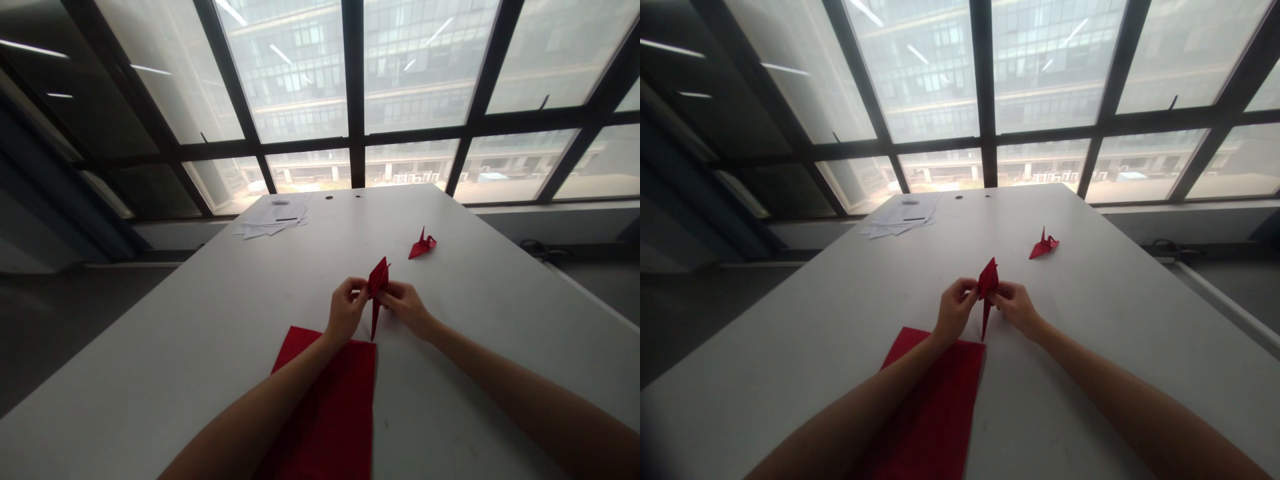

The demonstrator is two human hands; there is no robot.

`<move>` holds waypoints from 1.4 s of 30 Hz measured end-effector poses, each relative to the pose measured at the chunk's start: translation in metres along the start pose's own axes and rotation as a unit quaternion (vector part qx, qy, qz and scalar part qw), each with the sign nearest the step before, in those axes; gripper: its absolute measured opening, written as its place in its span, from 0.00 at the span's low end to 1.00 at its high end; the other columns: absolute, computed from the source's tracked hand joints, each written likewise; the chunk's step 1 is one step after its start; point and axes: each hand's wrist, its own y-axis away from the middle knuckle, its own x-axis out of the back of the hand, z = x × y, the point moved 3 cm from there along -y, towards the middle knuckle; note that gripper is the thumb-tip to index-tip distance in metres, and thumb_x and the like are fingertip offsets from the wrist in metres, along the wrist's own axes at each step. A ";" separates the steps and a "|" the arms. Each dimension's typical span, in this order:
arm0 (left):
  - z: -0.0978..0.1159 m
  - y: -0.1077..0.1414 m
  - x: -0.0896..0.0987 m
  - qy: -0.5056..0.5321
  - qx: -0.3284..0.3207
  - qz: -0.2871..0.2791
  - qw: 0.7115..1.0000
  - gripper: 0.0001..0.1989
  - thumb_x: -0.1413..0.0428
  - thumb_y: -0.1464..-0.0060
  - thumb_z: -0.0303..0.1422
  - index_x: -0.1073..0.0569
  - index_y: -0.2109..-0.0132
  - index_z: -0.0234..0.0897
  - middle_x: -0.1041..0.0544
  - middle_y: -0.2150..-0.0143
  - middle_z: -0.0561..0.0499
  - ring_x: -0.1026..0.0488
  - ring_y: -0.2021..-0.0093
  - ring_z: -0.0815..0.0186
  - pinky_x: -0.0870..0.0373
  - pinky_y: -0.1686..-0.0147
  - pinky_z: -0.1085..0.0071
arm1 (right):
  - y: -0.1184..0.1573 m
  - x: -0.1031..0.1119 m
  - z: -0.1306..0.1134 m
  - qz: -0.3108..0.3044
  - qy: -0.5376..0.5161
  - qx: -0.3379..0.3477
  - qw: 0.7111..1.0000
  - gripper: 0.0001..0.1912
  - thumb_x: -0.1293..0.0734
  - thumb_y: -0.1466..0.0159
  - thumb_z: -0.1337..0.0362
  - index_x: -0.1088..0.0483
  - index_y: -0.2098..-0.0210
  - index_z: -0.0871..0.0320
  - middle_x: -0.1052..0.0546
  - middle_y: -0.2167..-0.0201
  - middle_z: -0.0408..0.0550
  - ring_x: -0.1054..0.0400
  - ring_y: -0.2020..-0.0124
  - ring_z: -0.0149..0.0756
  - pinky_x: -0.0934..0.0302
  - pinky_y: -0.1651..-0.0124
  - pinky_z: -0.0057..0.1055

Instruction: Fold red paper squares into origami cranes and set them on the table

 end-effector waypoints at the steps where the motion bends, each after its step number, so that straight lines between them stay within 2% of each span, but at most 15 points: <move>1: 0.000 0.000 0.000 0.001 0.002 -0.002 1.000 0.07 0.41 0.42 0.34 0.23 0.61 0.35 0.22 0.65 0.49 0.25 0.64 0.65 0.27 0.64 0.71 | 0.000 -0.001 -0.001 0.000 0.004 0.000 1.000 0.17 0.27 0.43 0.53 0.22 0.65 0.62 0.29 0.76 0.43 0.41 0.74 0.30 0.47 0.71 0.29; 5: -0.001 -0.001 0.001 -0.014 -0.004 -0.006 1.000 0.08 0.42 0.42 0.34 0.22 0.58 0.35 0.20 0.62 0.47 0.24 0.63 0.64 0.27 0.63 0.70 | 0.002 -0.002 -0.003 -0.001 0.015 -0.001 1.000 0.17 0.29 0.43 0.54 0.22 0.63 0.62 0.28 0.76 0.44 0.40 0.75 0.31 0.45 0.71 0.29; 8: -0.001 0.000 0.003 -0.033 -0.010 0.012 0.999 0.09 0.41 0.42 0.35 0.21 0.58 0.35 0.20 0.63 0.46 0.24 0.63 0.63 0.27 0.62 0.69 | 0.002 0.000 -0.004 0.000 0.019 0.001 1.000 0.16 0.29 0.43 0.54 0.22 0.63 0.62 0.26 0.75 0.44 0.37 0.74 0.32 0.43 0.70 0.29; 11: 0.000 0.001 0.005 -0.055 -0.014 0.028 0.998 0.08 0.40 0.44 0.34 0.20 0.60 0.36 0.20 0.64 0.47 0.24 0.65 0.63 0.28 0.64 0.69 | 0.003 0.001 -0.004 -0.014 0.021 0.010 1.000 0.17 0.27 0.44 0.55 0.23 0.61 0.60 0.22 0.69 0.48 0.32 0.69 0.36 0.39 0.66 0.31; 15: 0.000 0.002 0.003 -0.060 -0.020 0.005 0.998 0.07 0.39 0.44 0.35 0.20 0.61 0.36 0.20 0.64 0.47 0.24 0.64 0.63 0.27 0.64 0.69 | 0.001 0.001 -0.002 -0.005 0.011 0.028 1.000 0.15 0.25 0.45 0.56 0.22 0.63 0.59 0.20 0.66 0.49 0.28 0.63 0.41 0.35 0.58 0.36; 19: 0.000 0.002 0.002 -0.058 -0.019 0.000 0.998 0.07 0.38 0.44 0.35 0.19 0.62 0.36 0.21 0.65 0.47 0.25 0.65 0.64 0.28 0.65 0.70 | -0.001 0.001 0.003 0.008 -0.005 0.022 1.000 0.15 0.24 0.46 0.56 0.21 0.63 0.59 0.19 0.66 0.48 0.27 0.64 0.42 0.33 0.57 0.39; 22: 0.003 0.002 0.001 -0.044 -0.016 -0.023 0.999 0.09 0.41 0.42 0.36 0.19 0.63 0.36 0.22 0.66 0.47 0.26 0.66 0.65 0.29 0.66 0.71 | -0.001 0.001 0.003 0.010 -0.007 0.024 1.000 0.15 0.24 0.46 0.56 0.21 0.63 0.59 0.19 0.66 0.49 0.26 0.64 0.42 0.32 0.57 0.39; 27: 0.005 0.000 0.001 -0.016 -0.001 -0.047 0.999 0.12 0.36 0.46 0.36 0.19 0.56 0.37 0.22 0.63 0.47 0.25 0.65 0.64 0.27 0.64 0.69 | 0.001 -0.001 -0.001 0.001 -0.010 0.038 0.999 0.17 0.24 0.45 0.55 0.21 0.61 0.60 0.19 0.66 0.50 0.27 0.63 0.43 0.32 0.56 0.40; 33: -0.003 -0.003 0.003 0.032 0.028 -0.041 0.998 0.10 0.38 0.44 0.38 0.17 0.65 0.36 0.23 0.65 0.47 0.26 0.64 0.64 0.29 0.65 0.71 | 0.001 -0.003 -0.002 0.017 0.034 0.046 0.998 0.16 0.25 0.44 0.55 0.21 0.62 0.61 0.20 0.67 0.48 0.28 0.66 0.41 0.34 0.62 0.35; 39: -0.003 -0.003 0.002 0.047 0.052 -0.029 0.997 0.11 0.36 0.47 0.36 0.17 0.59 0.35 0.20 0.62 0.45 0.25 0.62 0.62 0.28 0.63 0.69 | 0.001 -0.004 -0.002 -0.019 0.002 0.004 1.000 0.17 0.25 0.45 0.54 0.20 0.63 0.60 0.18 0.67 0.49 0.26 0.64 0.44 0.32 0.57 0.40; 42: -0.007 -0.004 0.002 0.076 0.083 -0.015 0.994 0.10 0.35 0.49 0.36 0.17 0.62 0.33 0.19 0.66 0.45 0.25 0.67 0.64 0.29 0.66 0.70 | 0.002 -0.006 -0.003 -0.038 -0.011 -0.015 0.999 0.16 0.24 0.46 0.54 0.19 0.64 0.59 0.18 0.67 0.49 0.25 0.64 0.44 0.31 0.56 0.41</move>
